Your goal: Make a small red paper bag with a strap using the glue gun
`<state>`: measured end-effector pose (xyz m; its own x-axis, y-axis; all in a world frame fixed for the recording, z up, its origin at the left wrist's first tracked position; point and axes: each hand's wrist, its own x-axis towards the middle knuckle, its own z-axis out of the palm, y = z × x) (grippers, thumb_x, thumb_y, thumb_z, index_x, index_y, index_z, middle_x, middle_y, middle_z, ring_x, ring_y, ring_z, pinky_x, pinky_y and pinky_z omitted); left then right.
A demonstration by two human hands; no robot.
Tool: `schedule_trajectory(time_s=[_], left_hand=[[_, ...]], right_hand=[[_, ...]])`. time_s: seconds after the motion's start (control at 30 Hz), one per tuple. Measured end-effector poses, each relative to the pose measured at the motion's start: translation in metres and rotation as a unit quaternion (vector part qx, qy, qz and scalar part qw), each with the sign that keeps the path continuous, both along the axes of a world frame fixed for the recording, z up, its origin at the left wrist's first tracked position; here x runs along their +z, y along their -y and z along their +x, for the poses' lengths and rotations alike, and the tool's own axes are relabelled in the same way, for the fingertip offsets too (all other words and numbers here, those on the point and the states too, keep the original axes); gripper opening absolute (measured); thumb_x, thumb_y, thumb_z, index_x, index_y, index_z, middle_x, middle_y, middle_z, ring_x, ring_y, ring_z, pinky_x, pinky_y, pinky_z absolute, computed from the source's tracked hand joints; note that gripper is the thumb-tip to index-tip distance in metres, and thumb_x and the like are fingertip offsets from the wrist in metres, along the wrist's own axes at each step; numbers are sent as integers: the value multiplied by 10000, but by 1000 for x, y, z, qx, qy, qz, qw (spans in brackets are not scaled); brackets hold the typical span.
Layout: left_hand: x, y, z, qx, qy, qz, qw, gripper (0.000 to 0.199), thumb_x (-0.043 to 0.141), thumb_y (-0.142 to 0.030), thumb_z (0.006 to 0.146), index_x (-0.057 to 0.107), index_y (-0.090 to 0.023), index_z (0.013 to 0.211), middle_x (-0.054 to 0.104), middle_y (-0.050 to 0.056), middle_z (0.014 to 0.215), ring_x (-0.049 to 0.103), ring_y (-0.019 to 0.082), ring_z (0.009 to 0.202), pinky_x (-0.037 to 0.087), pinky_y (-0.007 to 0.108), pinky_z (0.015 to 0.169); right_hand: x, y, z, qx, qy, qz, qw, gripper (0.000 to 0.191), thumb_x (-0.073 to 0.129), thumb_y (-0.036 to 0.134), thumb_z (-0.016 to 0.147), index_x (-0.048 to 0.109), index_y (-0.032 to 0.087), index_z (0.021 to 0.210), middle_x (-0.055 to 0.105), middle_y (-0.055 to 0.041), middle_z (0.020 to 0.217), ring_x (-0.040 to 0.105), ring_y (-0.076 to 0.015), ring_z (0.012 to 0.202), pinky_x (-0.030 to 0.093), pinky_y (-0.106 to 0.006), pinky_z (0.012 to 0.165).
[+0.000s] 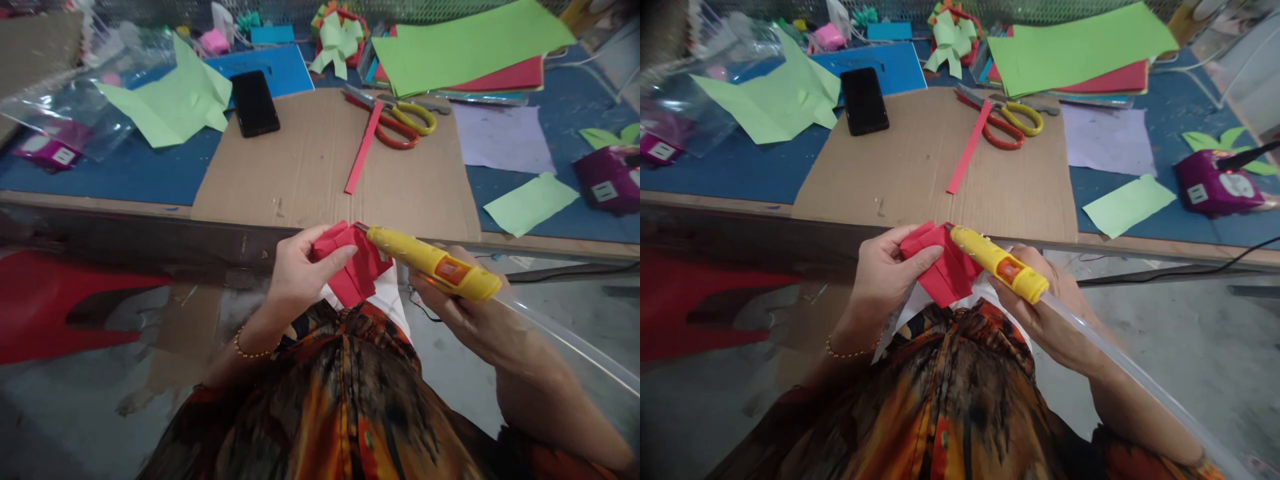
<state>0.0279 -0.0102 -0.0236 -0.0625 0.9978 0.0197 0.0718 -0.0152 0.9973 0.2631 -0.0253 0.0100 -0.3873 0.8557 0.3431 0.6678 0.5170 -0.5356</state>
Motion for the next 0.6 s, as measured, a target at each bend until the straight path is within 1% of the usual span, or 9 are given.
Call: schedule_trajectory(time_s=[0.2,0.27,0.3,0.37,0.4,0.43,0.5,0.53,0.6], left_hand=[[-1,-2,-1,20,-3,-22,1000,342,877,-391,748,873,-171,1009,787,23,856,678,153,745,594,273,721],[0,-3,-3,26,0,-19,999,350,877,-380,735,874,-170,1016,800,31,876,690,158,755,604,282,743],[1,-4,-5,25,-3,-16,1000,341,877,-373,733,875,-169,1006,803,35,874,694,161,759,605,283,746],[3,-4,-10,21,-18,-16,999,317,885,-364,733,874,-169,983,807,39,862,702,167,765,604,281,741],[4,-4,-13,20,-26,-20,999,314,893,-365,734,873,-170,979,811,42,862,707,171,769,606,280,739],[5,-5,-17,20,-28,-27,999,328,903,-371,735,873,-173,994,820,44,875,713,171,772,610,278,743],[5,-8,-24,9,-18,-43,999,379,927,-409,729,869,-175,1022,836,54,906,721,174,774,619,274,730],[5,-10,-28,5,-8,-46,999,401,933,-427,729,866,-175,1034,840,58,917,725,176,777,622,271,717],[4,-14,-32,-6,5,-44,999,412,936,-448,739,860,-179,1042,840,59,920,728,178,784,623,261,698]], right_hand=[[-6,5,12,-6,18,-31,999,134,562,380,1029,527,299,928,657,29,746,625,-179,544,479,-314,494],[-6,-2,28,-63,29,-3,998,121,574,409,1016,554,295,983,678,5,778,622,-191,563,483,-336,524],[-5,-10,38,-119,39,31,992,136,578,421,1004,562,285,1001,671,-13,786,615,-202,579,480,-353,551],[2,-33,60,-275,104,110,950,205,595,465,969,585,262,992,639,-42,787,613,-228,641,471,-381,625],[8,-47,72,-330,152,114,925,214,605,455,956,600,245,999,659,-79,856,637,-247,712,462,-393,666],[15,-62,82,-364,197,75,907,218,623,419,961,619,223,1059,688,-119,957,666,-263,798,453,-396,705],[27,-92,99,-398,246,24,883,264,610,347,1015,628,178,1217,715,-187,1142,691,-275,963,440,-386,767],[31,-106,105,-392,267,3,880,297,602,335,1039,625,151,1272,714,-224,1213,692,-278,1027,436,-384,791],[31,-131,114,-332,313,-16,890,363,553,317,1095,628,66,1346,694,-298,1308,677,-281,1139,433,-381,849]])
